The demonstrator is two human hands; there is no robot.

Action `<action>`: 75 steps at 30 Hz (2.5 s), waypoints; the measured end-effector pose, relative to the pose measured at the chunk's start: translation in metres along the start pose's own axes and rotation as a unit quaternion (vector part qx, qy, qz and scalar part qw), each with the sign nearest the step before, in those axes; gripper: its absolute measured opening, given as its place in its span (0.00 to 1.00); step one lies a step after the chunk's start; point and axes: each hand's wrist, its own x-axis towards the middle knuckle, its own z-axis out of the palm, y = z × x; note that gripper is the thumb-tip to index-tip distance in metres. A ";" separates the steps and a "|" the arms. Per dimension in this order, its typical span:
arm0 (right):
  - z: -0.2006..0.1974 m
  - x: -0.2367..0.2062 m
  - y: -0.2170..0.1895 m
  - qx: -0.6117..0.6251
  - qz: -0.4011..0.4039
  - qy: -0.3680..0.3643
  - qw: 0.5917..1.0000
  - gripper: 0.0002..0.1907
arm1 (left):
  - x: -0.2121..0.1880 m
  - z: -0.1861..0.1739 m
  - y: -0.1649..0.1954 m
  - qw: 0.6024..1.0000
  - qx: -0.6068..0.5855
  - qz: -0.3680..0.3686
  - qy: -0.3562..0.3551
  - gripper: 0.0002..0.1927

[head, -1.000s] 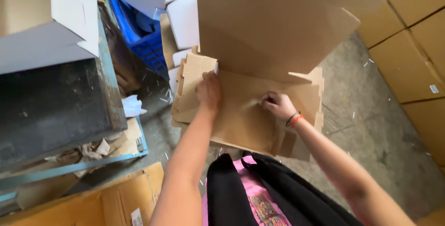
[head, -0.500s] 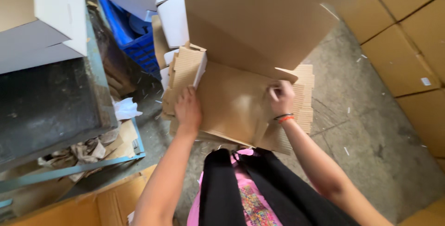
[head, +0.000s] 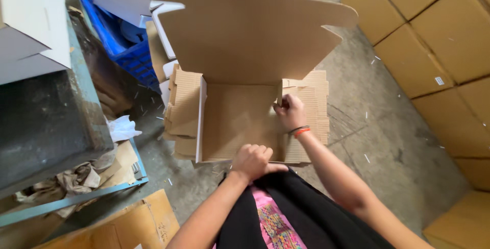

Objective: The person folds flat die-cut cardboard boxes into open boxes by hand, pressing the side panels and base into shape, and stacks the finished boxes on a pile beside them, repeating the folding cycle for multiple boxes.

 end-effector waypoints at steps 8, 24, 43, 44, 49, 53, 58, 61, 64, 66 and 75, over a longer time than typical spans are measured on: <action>-0.093 0.034 -0.001 0.388 0.184 0.002 0.903 0.21 | -0.009 0.017 0.032 0.998 0.054 -0.014 -0.021 0.15; -0.010 0.093 -0.033 0.465 0.089 -0.228 0.851 0.28 | 0.021 -0.012 0.020 0.975 0.018 0.003 0.222 0.30; -0.040 0.096 -0.060 -0.119 0.063 -0.163 0.977 0.16 | 0.008 -0.033 0.040 0.992 0.026 -0.126 -0.019 0.16; -0.049 0.098 -0.060 0.015 0.118 -0.187 0.975 0.16 | 0.000 -0.061 0.030 0.994 0.062 -0.087 -0.001 0.10; -0.114 0.092 -0.072 0.446 0.077 -0.156 0.878 0.16 | 0.020 -0.209 0.016 0.992 0.092 0.056 0.070 0.13; -0.124 0.083 -0.081 0.477 0.094 -0.118 0.866 0.15 | 0.040 -0.325 0.014 0.959 0.239 0.087 0.125 0.17; -0.097 0.057 -0.042 0.457 0.177 -0.110 0.865 0.15 | 0.024 -0.432 -0.057 0.914 0.343 0.068 0.205 0.17; -0.078 0.034 -0.001 0.455 0.198 -0.100 0.862 0.15 | 0.013 -0.466 -0.131 0.942 0.254 -0.026 0.220 0.17; -0.065 0.016 0.036 0.447 0.193 -0.072 0.871 0.15 | 0.000 -0.467 -0.195 0.904 0.333 -0.140 0.230 0.13; -0.066 -0.001 0.058 0.402 0.172 -0.033 0.899 0.15 | -0.008 -0.456 -0.224 0.862 0.433 -0.155 0.214 0.17; -0.096 -0.107 0.110 -0.022 0.139 0.104 0.985 0.24 | -0.057 -0.271 -0.167 0.902 0.210 -0.124 0.357 0.06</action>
